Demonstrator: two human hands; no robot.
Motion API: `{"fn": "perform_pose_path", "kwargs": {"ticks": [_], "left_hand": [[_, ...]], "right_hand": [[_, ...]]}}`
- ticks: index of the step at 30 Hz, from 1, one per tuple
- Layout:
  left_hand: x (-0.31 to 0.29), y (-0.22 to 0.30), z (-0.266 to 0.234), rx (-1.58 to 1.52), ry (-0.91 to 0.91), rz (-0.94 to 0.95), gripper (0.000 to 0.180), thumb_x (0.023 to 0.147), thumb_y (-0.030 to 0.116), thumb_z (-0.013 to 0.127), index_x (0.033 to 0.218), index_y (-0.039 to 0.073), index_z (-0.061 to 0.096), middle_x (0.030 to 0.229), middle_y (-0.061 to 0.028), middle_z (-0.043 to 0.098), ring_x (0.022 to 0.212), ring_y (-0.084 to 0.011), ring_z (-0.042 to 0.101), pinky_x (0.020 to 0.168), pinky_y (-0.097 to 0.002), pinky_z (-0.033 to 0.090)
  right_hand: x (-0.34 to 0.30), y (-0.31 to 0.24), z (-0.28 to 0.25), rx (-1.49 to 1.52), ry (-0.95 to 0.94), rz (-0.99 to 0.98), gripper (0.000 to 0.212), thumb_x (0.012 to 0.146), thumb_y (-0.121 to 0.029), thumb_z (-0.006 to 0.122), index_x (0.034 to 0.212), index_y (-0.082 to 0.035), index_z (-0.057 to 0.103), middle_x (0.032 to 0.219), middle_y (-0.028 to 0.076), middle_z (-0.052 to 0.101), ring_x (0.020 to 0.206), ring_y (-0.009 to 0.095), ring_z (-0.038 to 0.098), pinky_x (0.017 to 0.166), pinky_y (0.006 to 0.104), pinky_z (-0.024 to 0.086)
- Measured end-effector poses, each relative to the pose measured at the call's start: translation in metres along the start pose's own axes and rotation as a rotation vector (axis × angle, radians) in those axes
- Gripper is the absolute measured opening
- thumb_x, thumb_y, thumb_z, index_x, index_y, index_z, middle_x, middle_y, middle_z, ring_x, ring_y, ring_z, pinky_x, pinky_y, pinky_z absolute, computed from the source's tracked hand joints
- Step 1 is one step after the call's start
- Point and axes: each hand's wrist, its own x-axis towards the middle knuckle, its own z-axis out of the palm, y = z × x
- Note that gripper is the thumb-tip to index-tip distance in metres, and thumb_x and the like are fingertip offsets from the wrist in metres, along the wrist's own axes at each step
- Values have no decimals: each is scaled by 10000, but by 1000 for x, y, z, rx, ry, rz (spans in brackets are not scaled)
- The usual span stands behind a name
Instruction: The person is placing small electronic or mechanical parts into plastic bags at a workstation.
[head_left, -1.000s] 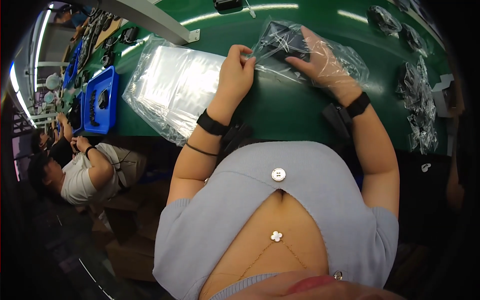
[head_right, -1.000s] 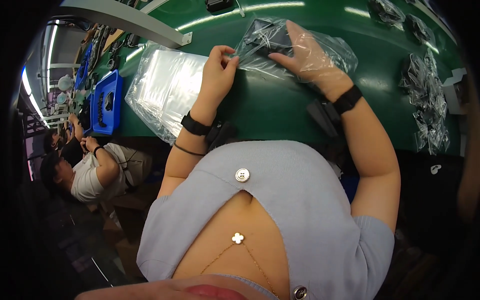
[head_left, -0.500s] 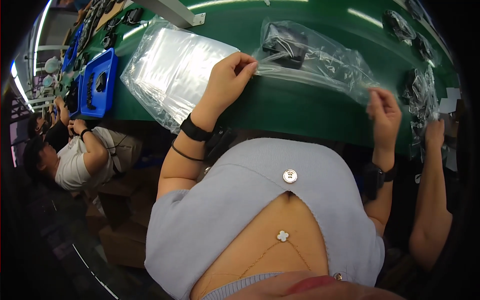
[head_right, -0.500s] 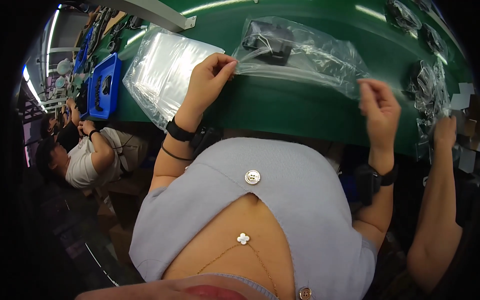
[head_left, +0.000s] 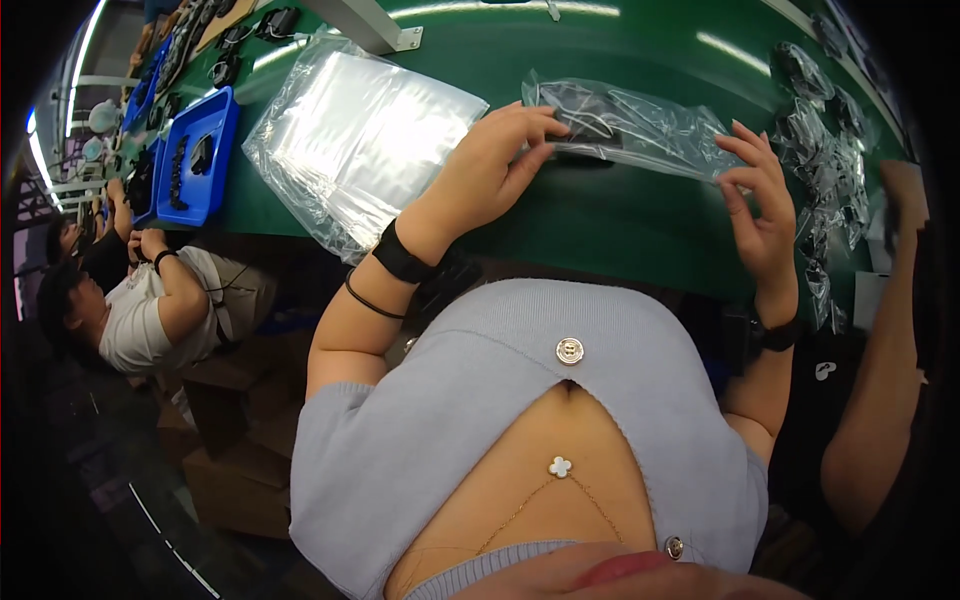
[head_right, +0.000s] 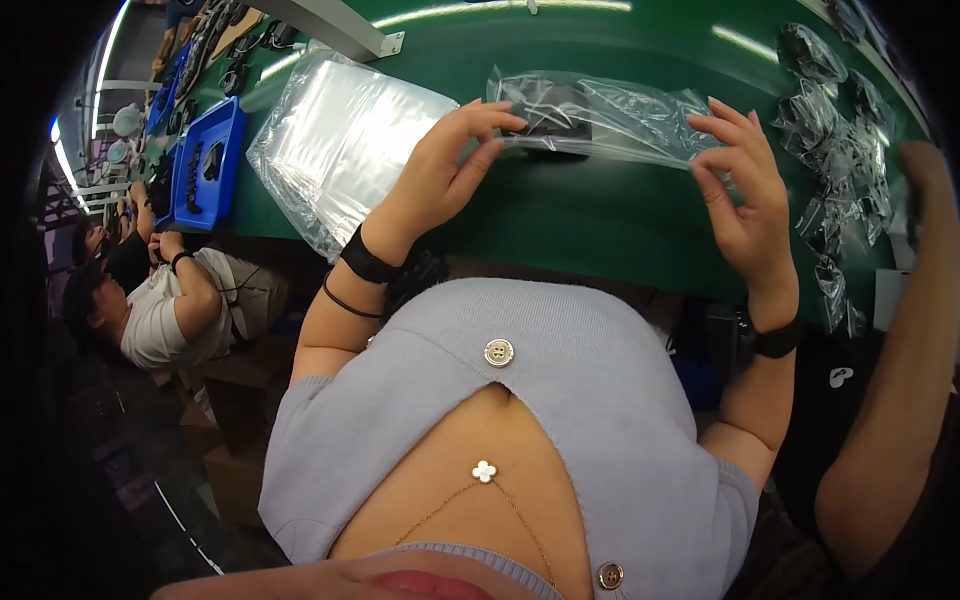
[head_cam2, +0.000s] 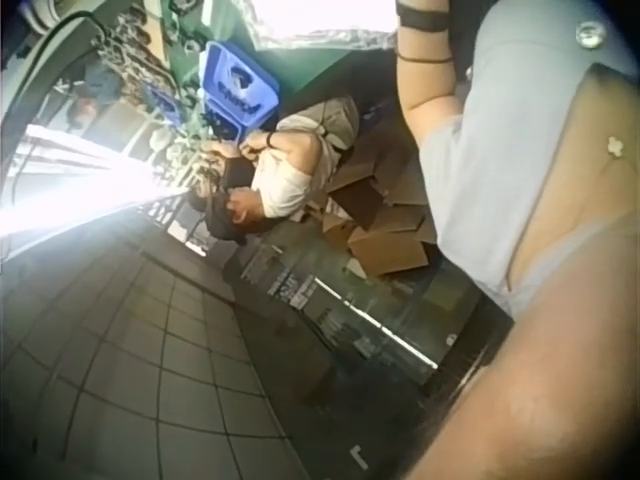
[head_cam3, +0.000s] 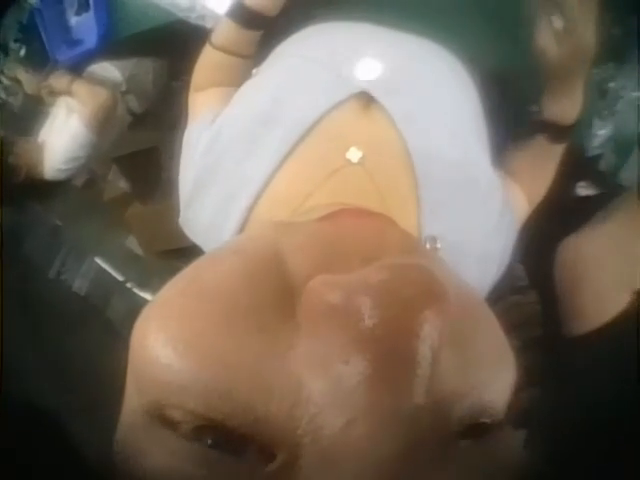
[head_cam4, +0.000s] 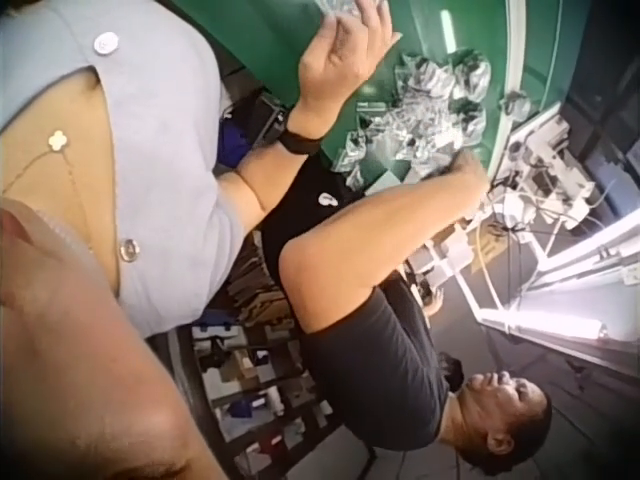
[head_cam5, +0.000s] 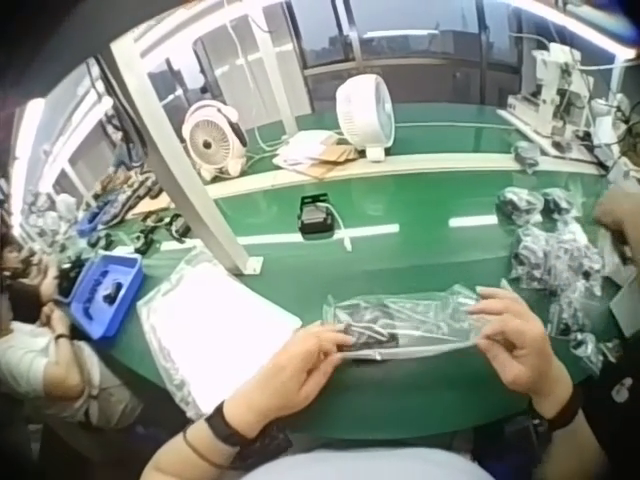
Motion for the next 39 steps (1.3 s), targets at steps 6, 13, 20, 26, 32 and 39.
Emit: {"fn": "perform_pose_path", "kwargs": {"ticks": [6, 13, 20, 26, 32, 39], "left_hand": [[18, 0, 19, 127, 109, -246, 171, 807, 85, 620, 940, 12, 543, 821, -142, 601, 784, -304, 571, 714, -378, 457], [19, -14, 16, 155, 118, -363, 399, 799, 65, 594, 1165, -7, 455, 737, -171, 564, 726, -308, 610, 662, -389, 492], [20, -29, 17, -823, 114, -883, 339, 840, 17, 533, 1153, -29, 410, 858, -147, 571, 719, -235, 644, 580, -307, 544], [31, -14, 34, -1025, 335, -674, 284, 883, 47, 530, 1109, -34, 379, 908, -127, 572, 733, -163, 636, 609, -266, 546], [28, -30, 24, -828, 153, -541, 220, 901, 92, 557, 1074, -4, 459, 903, -86, 584, 742, -134, 600, 690, -254, 520], [28, -27, 11, -674, 131, -601, 120, 864, 116, 590, 871, 0, 558, 767, -51, 597, 683, -100, 576, 625, -237, 470]], "right_hand": [[33, 40, 36, 684, 52, 576, 115, 936, -132, 495, 905, -45, 563, 824, 88, 639, 775, 205, 650, 754, 403, 498], [65, 72, 103, -95, -26, 355, 165, 903, -184, 529, 955, -27, 535, 734, 73, 626, 674, 187, 619, 613, 366, 474], [66, 28, 120, 588, -224, 233, 208, 869, -149, 557, 1031, -19, 551, 953, 103, 624, 914, 189, 595, 774, 327, 470], [79, -17, 126, 1217, -64, 584, 284, 869, -179, 589, 1075, 7, 532, 990, 113, 598, 935, 160, 572, 804, 303, 467], [135, 82, 122, 1005, 28, 911, 382, 885, -341, 586, 1070, -9, 542, 784, 62, 597, 645, 125, 589, 527, 251, 467], [175, 182, 106, -651, 243, 51, 232, 848, -132, 553, 1060, -61, 614, 899, 112, 600, 808, 241, 597, 681, 352, 497]]}}
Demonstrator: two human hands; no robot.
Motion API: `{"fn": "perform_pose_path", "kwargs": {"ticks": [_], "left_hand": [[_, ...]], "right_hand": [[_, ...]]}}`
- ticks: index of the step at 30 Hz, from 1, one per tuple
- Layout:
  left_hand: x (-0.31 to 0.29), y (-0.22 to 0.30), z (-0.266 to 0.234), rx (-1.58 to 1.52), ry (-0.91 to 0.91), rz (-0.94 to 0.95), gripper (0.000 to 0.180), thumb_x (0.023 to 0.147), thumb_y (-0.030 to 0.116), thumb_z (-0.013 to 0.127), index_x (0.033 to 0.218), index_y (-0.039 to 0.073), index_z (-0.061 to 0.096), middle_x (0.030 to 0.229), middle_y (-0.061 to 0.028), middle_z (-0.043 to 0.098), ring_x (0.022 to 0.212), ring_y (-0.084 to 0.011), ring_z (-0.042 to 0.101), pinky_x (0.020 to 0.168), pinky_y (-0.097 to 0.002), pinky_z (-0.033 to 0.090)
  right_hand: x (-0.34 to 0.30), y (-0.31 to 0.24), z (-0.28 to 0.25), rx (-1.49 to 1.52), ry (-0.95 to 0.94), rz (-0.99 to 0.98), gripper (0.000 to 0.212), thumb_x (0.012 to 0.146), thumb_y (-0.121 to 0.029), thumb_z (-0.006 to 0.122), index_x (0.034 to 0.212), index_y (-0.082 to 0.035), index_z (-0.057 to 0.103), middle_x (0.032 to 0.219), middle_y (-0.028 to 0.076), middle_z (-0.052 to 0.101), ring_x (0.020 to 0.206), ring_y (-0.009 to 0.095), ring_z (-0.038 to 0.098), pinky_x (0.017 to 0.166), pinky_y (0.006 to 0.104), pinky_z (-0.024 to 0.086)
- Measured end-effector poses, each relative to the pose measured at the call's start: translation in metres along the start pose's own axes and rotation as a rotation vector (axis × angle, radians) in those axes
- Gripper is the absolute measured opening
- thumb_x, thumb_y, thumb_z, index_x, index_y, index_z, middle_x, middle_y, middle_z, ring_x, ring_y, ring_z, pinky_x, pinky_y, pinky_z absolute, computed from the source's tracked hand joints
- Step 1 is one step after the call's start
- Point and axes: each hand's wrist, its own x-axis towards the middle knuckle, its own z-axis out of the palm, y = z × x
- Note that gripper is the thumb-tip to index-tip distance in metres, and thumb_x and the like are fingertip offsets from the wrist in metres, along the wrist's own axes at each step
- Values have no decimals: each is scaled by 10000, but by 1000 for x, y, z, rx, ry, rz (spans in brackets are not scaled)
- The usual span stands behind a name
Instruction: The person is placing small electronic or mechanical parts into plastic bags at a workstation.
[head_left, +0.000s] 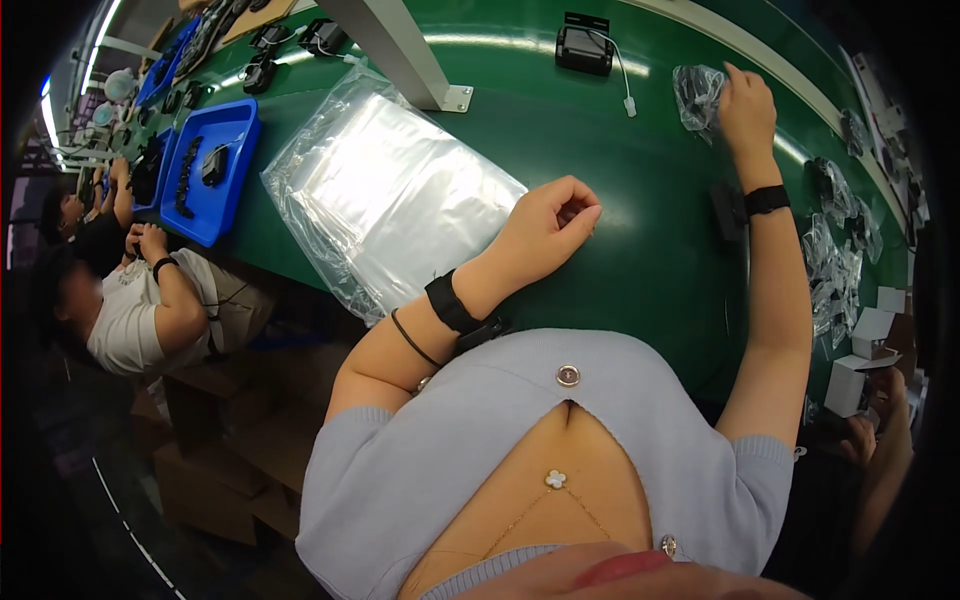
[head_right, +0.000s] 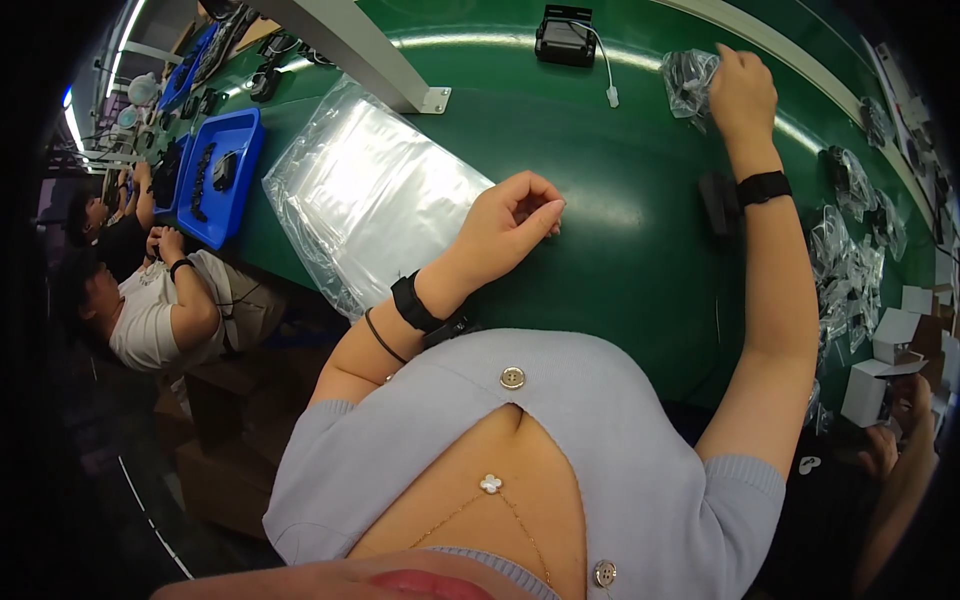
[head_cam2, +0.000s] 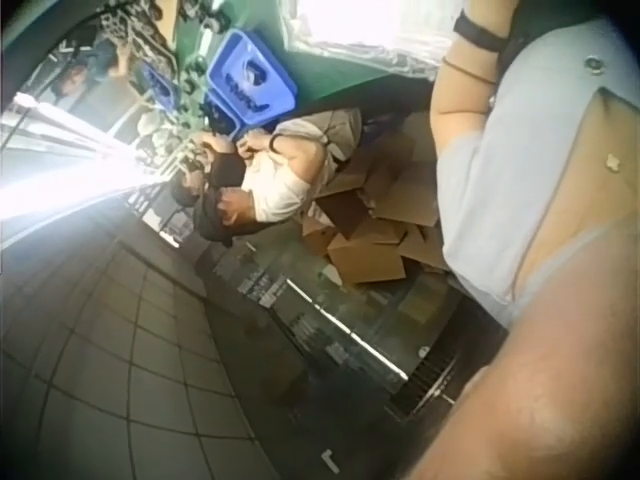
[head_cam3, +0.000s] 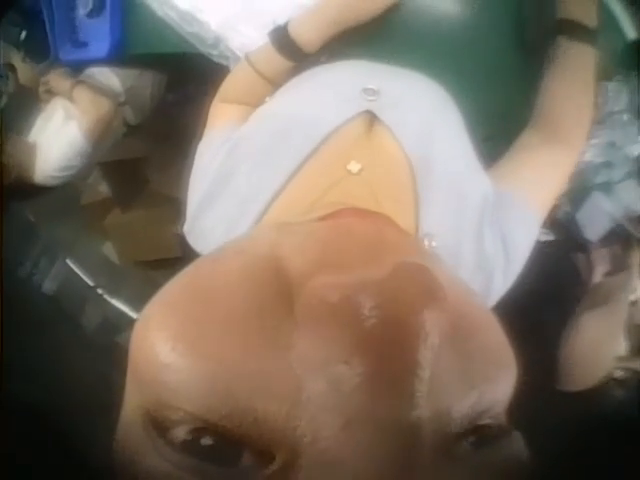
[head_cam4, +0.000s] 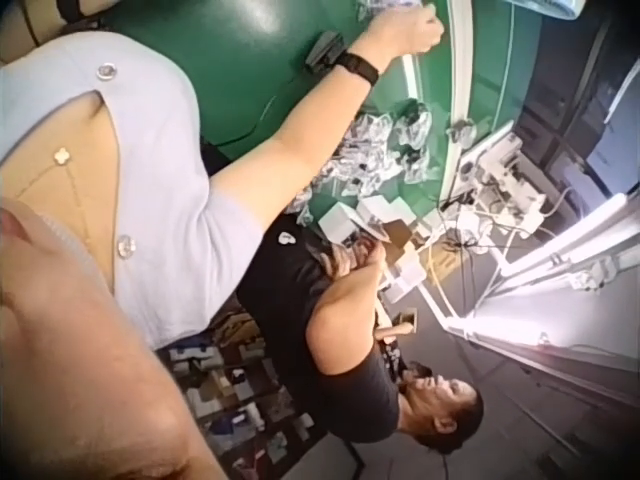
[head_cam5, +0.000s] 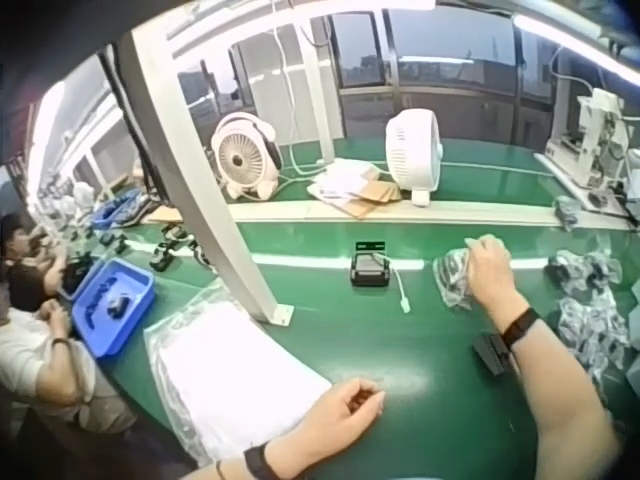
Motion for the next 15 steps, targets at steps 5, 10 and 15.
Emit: {"fn": "perform_pose_path", "kwargs": {"ticks": [5, 10, 15], "left_hand": [[-3, 4, 0, 42, -2, -18, 114, 857, 104, 591, 877, -3, 559, 772, -53, 596, 663, -102, 552, 619, -231, 462], [-1, 6, -4, 68, 1, 3, 102, 870, 110, 589, 887, 13, 566, 758, -28, 584, 663, -78, 550, 612, -209, 449], [-3, 8, -3, 121, -32, 48, 94, 875, 114, 591, 883, 22, 571, 751, -15, 579, 660, -63, 549, 604, -202, 443]], "right_hand": [[17, -65, -6, 402, -198, -631, 325, 766, 9, 518, 1055, -94, 625, 986, 122, 584, 920, 300, 556, 782, 384, 468], [46, -74, 13, 440, -374, -604, 236, 770, -32, 544, 984, -73, 635, 1039, 123, 585, 947, 301, 554, 805, 377, 459], [62, -107, 48, 249, -375, -140, 166, 824, -147, 541, 921, -62, 646, 1115, 128, 570, 1017, 289, 542, 835, 361, 454]]}}
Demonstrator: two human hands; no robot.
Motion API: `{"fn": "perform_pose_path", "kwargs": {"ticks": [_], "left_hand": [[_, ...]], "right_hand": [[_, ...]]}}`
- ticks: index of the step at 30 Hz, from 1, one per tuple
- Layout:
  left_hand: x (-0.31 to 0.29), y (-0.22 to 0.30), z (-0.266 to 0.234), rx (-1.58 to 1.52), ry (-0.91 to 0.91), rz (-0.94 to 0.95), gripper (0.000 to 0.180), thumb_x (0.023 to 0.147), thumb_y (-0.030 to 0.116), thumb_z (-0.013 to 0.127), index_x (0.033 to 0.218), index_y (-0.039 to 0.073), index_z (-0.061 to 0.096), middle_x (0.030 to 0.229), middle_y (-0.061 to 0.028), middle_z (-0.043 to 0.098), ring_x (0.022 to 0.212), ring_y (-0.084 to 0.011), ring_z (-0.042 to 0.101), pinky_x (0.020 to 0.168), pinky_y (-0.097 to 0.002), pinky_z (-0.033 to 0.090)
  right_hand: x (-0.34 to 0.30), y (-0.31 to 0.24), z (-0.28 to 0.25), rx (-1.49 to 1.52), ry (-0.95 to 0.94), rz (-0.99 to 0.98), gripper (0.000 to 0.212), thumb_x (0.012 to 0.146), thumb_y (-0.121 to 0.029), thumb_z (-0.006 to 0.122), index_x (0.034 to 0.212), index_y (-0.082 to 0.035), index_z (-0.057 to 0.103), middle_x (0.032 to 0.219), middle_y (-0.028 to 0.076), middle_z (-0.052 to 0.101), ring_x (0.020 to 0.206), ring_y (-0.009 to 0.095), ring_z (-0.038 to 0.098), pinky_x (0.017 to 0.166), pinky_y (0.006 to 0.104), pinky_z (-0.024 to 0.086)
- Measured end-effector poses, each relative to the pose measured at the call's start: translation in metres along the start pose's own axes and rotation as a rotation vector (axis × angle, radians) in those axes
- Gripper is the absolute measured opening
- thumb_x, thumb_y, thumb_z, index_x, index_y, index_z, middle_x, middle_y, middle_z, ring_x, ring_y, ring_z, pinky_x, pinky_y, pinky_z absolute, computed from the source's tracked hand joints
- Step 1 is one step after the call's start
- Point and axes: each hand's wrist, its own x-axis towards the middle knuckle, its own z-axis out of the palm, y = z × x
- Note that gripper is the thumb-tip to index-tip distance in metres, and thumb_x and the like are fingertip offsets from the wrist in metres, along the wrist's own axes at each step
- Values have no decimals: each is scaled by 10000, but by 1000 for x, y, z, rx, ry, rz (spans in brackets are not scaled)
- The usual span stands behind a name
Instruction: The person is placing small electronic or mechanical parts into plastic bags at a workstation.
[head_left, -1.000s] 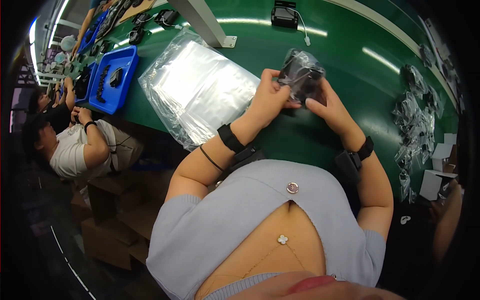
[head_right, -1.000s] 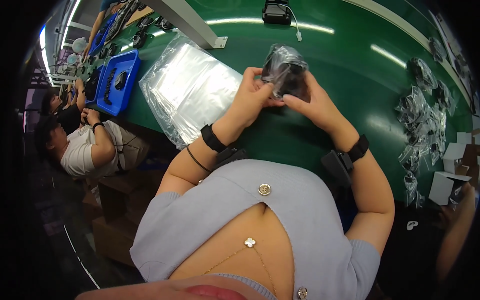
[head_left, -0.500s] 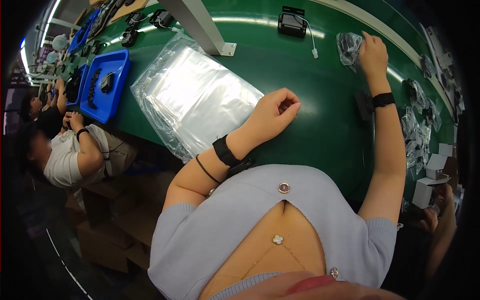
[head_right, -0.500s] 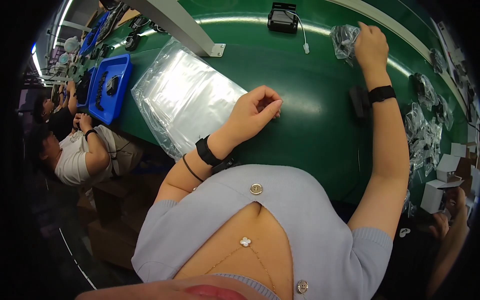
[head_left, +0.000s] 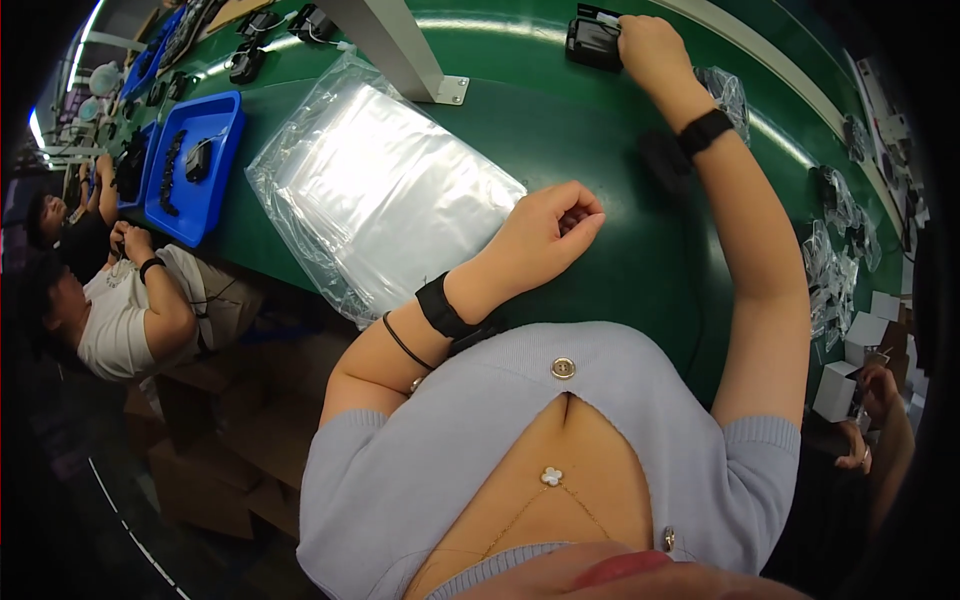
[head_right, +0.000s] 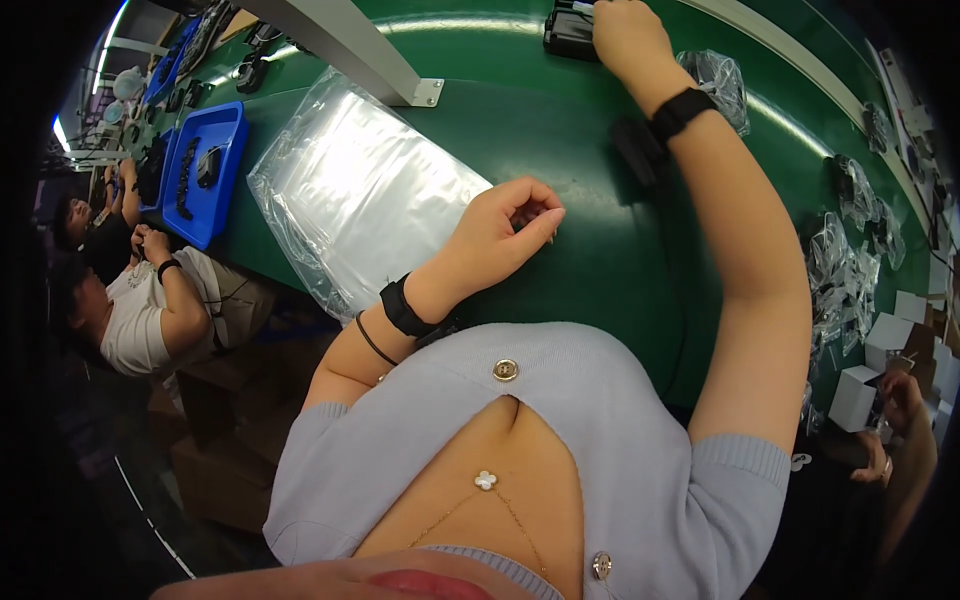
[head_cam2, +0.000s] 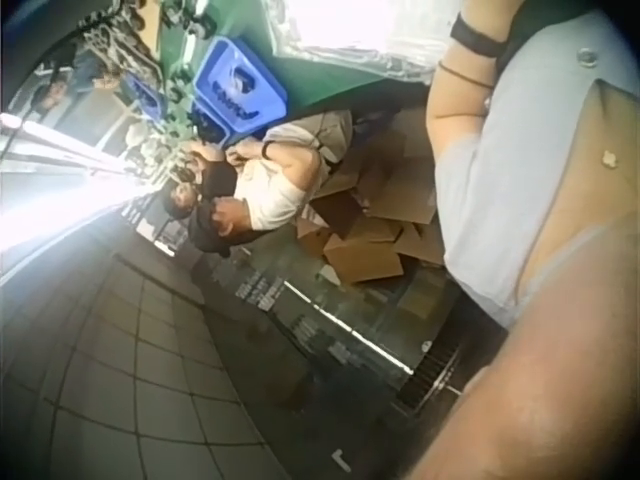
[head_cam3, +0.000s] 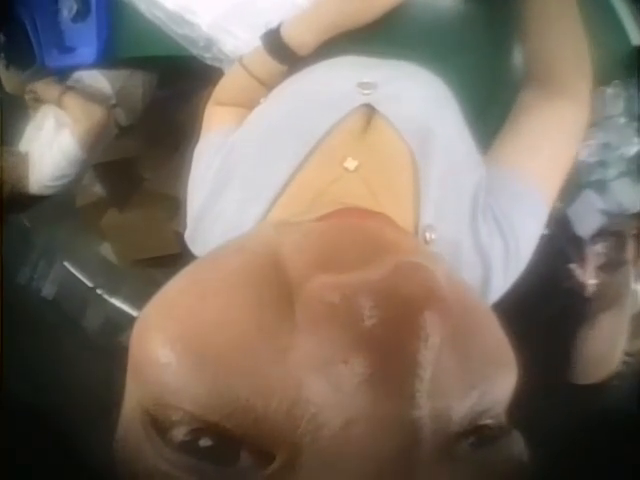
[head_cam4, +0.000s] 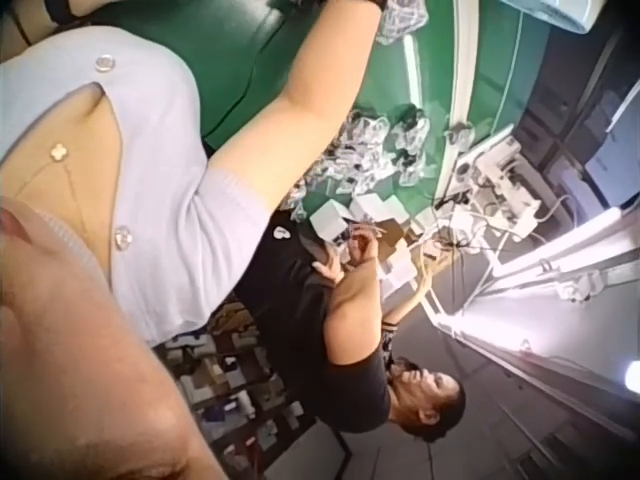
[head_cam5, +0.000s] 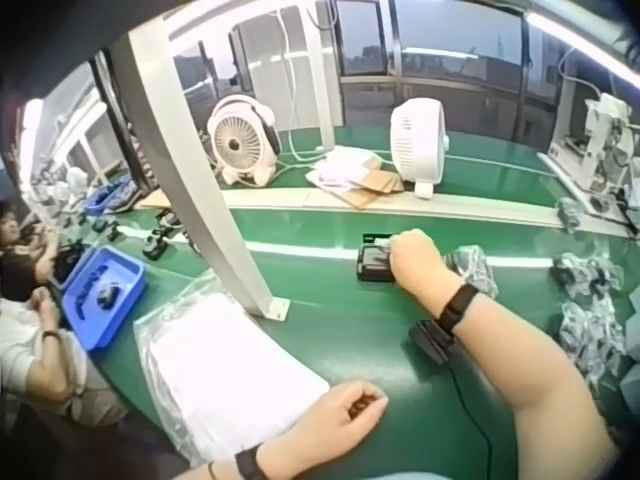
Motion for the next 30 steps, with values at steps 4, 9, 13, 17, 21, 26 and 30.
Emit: {"fn": "perform_pose_path", "kwargs": {"ticks": [4, 9, 13, 17, 21, 26, 30], "left_hand": [[-1, -1, -5, -18, 42, -35, 122, 835, 108, 599, 853, -8, 566, 764, -97, 599, 657, -161, 580, 613, -265, 471], [-2, -5, -3, 62, 77, 92, 105, 847, 112, 607, 853, 12, 575, 738, -47, 582, 663, -105, 564, 599, -239, 456], [0, -11, -2, 119, 66, 164, 104, 827, 110, 603, 856, 12, 584, 748, -82, 593, 655, -163, 572, 600, -269, 463], [3, -18, -4, 269, 80, 253, 107, 812, 108, 600, 865, 16, 592, 771, -105, 605, 675, -215, 586, 616, -297, 472], [-12, -19, 3, 447, 181, 384, 110, 800, 109, 603, 856, 15, 590, 806, -126, 604, 716, -276, 589, 646, -352, 480], [-62, 3, -19, 786, 335, 392, 141, 785, 110, 618, 833, -5, 553, 877, -160, 582, 785, -335, 577, 693, -404, 477], [-95, -18, -37, 1145, 392, 345, 184, 751, 106, 644, 838, -2, 524, 855, -161, 569, 815, -329, 577, 726, -394, 480]], "right_hand": [[15, -42, -3, -318, -142, 92, 224, 856, -229, 535, 935, -47, 639, 1081, 163, 577, 989, 317, 555, 808, 413, 462], [19, -81, -17, -426, -72, 285, 451, 896, -464, 458, 1108, -102, 623, 1153, 212, 535, 1059, 342, 533, 857, 489, 449], [9, -75, 16, -311, -34, 491, 593, 858, -593, 429, 1224, -145, 563, 1189, 270, 500, 1095, 367, 518, 870, 575, 412], [-1, -47, 38, -163, -21, 453, 615, 831, -623, 449, 1242, -177, 551, 1177, 286, 506, 1101, 372, 523, 905, 497, 421], [-19, -21, 26, -68, 62, 352, 583, 844, -565, 506, 1237, -137, 550, 1116, 215, 564, 1025, 322, 566, 912, 387, 433], [-74, -5, -19, 1150, -136, 409, 422, 909, -316, 561, 1206, -17, 535, 1057, 71, 610, 940, 181, 589, 832, 286, 466], [-138, -14, -45, 1524, -162, 666, 378, 935, -288, 523, 1188, -8, 537, 1099, 75, 602, 976, 175, 589, 846, 281, 461]]}}
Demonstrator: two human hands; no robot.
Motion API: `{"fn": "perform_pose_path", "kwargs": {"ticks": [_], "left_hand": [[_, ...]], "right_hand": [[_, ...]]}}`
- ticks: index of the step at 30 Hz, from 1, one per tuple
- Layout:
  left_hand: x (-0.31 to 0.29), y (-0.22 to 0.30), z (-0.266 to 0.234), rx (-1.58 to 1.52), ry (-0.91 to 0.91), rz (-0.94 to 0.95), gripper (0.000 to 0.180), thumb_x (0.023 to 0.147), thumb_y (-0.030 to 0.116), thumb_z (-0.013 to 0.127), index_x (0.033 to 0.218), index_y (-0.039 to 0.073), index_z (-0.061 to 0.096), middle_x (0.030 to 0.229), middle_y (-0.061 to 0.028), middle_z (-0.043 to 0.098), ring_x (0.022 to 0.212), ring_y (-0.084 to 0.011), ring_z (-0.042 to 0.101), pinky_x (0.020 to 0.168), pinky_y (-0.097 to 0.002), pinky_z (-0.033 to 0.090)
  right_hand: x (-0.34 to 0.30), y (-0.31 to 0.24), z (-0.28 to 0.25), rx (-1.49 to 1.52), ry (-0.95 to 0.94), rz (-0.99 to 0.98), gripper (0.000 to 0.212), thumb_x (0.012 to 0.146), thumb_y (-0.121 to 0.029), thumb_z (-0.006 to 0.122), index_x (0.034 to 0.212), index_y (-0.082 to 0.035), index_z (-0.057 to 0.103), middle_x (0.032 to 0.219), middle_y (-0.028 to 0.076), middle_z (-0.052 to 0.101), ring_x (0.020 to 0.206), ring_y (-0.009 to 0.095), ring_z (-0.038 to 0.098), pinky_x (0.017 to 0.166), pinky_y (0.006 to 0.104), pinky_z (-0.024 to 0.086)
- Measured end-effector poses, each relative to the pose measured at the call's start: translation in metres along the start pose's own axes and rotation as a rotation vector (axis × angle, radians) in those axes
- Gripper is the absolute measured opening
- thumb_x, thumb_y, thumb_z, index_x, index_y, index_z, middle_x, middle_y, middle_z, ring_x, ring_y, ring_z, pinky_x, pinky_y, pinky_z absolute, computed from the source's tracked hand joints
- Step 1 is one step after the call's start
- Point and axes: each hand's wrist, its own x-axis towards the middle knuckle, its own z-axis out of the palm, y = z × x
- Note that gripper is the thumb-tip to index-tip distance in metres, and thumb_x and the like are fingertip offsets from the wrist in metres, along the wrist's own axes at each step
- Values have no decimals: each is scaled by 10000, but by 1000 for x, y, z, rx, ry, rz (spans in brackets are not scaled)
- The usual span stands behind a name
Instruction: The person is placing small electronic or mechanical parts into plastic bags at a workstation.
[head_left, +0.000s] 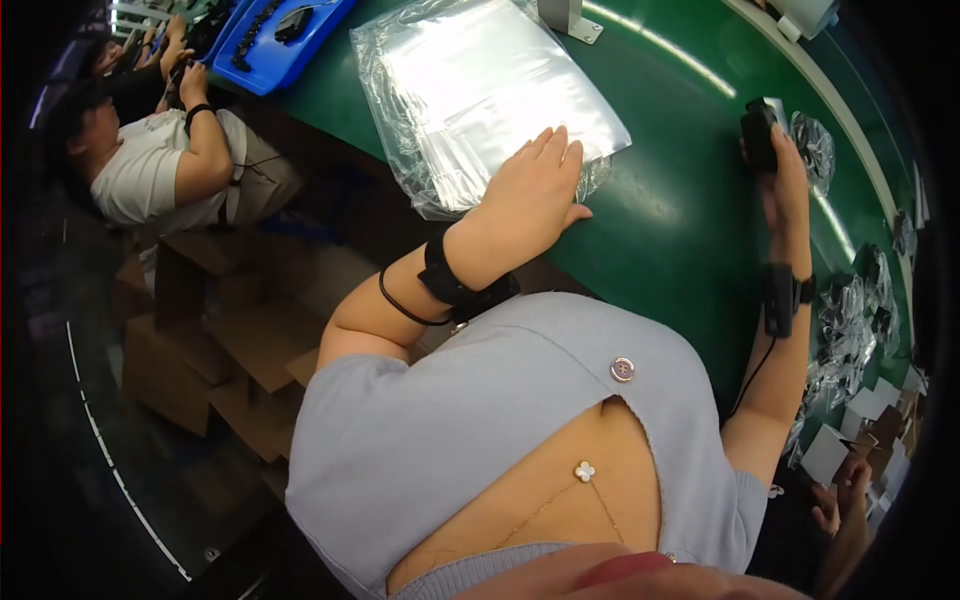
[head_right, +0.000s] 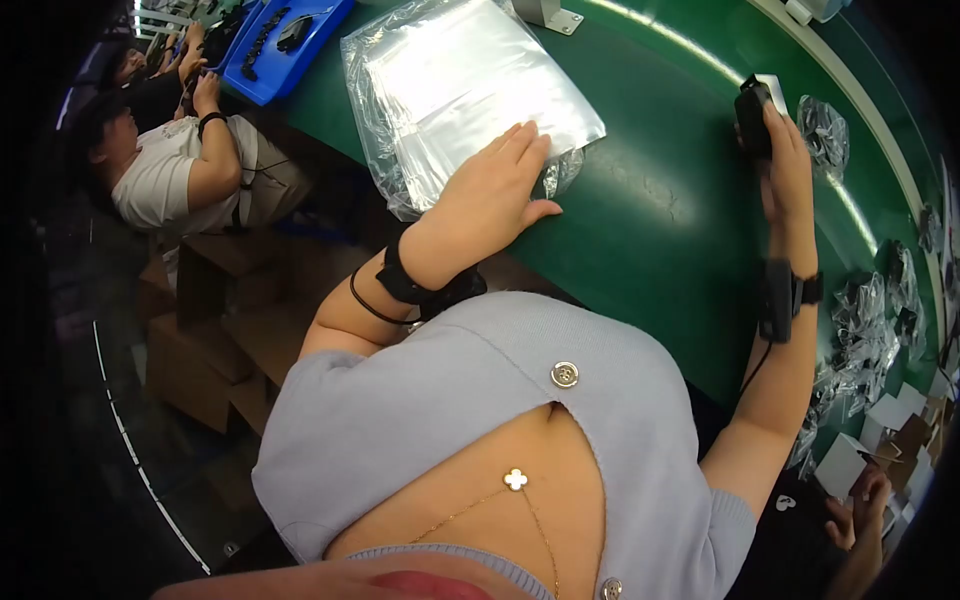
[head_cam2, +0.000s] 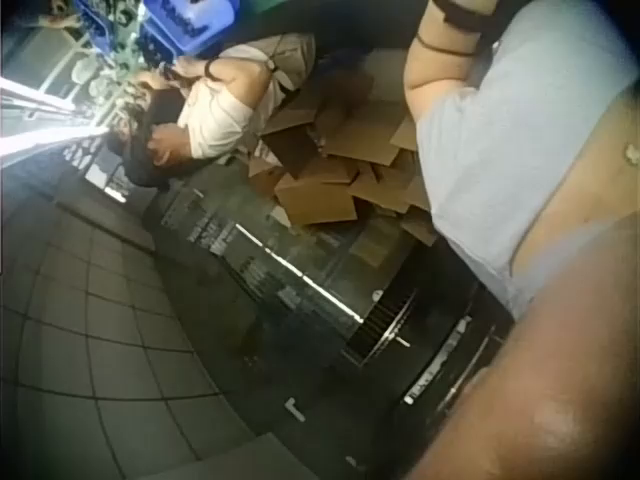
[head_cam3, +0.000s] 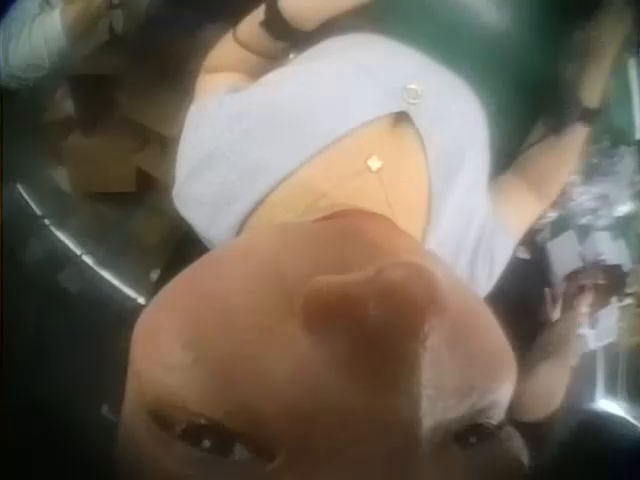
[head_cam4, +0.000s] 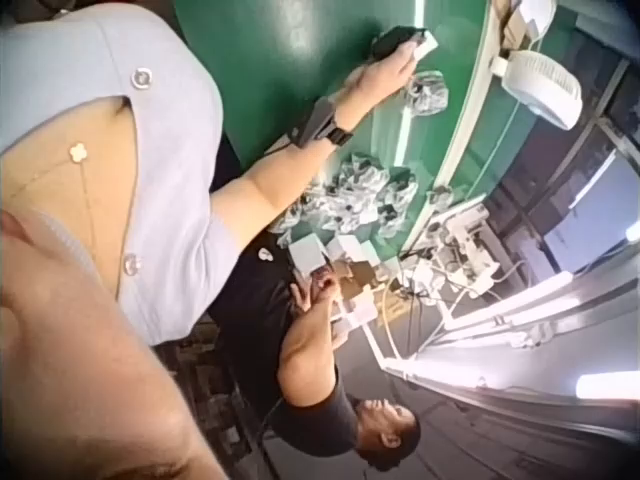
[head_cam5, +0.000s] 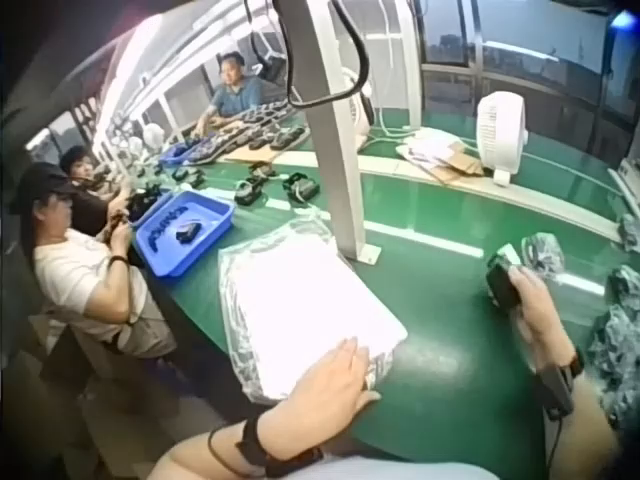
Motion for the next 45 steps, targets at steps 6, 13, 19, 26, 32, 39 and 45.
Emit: {"fn": "perform_pose_path", "kwargs": {"ticks": [6, 13, 19, 26, 32, 39, 45], "left_hand": [[-1, 6, 13, 95, 61, 7, 173, 701, 97, 641, 796, 15, 522, 830, -145, 566, 841, -294, 586, 741, -355, 497], [5, 5, 15, 233, -3, -34, 96, 689, 84, 603, 740, 21, 552, 793, -122, 572, 773, -278, 603, 687, -322, 513], [11, -1, 8, 85, -126, -176, 65, 715, 76, 600, 709, 18, 570, 689, -139, 581, 685, -302, 601, 644, -346, 509], [19, -20, -9, -86, -163, -252, 143, 771, 129, 605, 688, 16, 581, 676, -154, 598, 679, -329, 594, 640, -399, 489], [28, -17, 5, -276, -321, -426, 271, 837, 251, 623, 738, 0, 603, 652, -146, 596, 648, -317, 592, 607, -380, 466], [46, 0, -1, -623, -219, -515, 248, 785, 199, 699, 717, -10, 584, 631, -107, 597, 589, -225, 590, 569, -315, 467], [83, 32, 1, -601, -55, -241, 247, 772, 176, 738, 743, -16, 585, 623, -62, 607, 588, -121, 598, 548, -250, 472]], "right_hand": [[-36, 17, 5, 105, -12, -163, 329, 945, -228, 512, 1188, -6, 536, 1128, 77, 594, 1005, 161, 577, 898, 287, 442], [-44, 19, 22, 5, -4, -283, 332, 943, -193, 519, 1214, -1, 526, 1144, 68, 590, 1032, 159, 564, 922, 282, 427], [-40, 21, 20, 46, -64, -287, 335, 942, -190, 524, 1218, 2, 527, 1145, 66, 590, 1037, 156, 562, 931, 275, 419], [-41, 21, 24, 22, -46, -314, 334, 939, -181, 528, 1208, 17, 526, 1146, 83, 590, 1037, 169, 571, 932, 284, 424], [-44, 13, 24, 43, -26, -279, 331, 939, -186, 522, 1195, 24, 532, 1140, 108, 591, 1051, 195, 573, 938, 304, 430], [-82, -32, 49, 473, -196, -200, 544, 944, -330, 435, 1349, 25, 353, 1251, 212, 503, 1126, 334, 528, 1039, 469, 365], [-127, -53, 68, 873, -652, -289, 664, 926, -447, 369, 1418, -22, 233, 1292, 235, 463, 1169, 400, 479, 1071, 579, 253]]}}
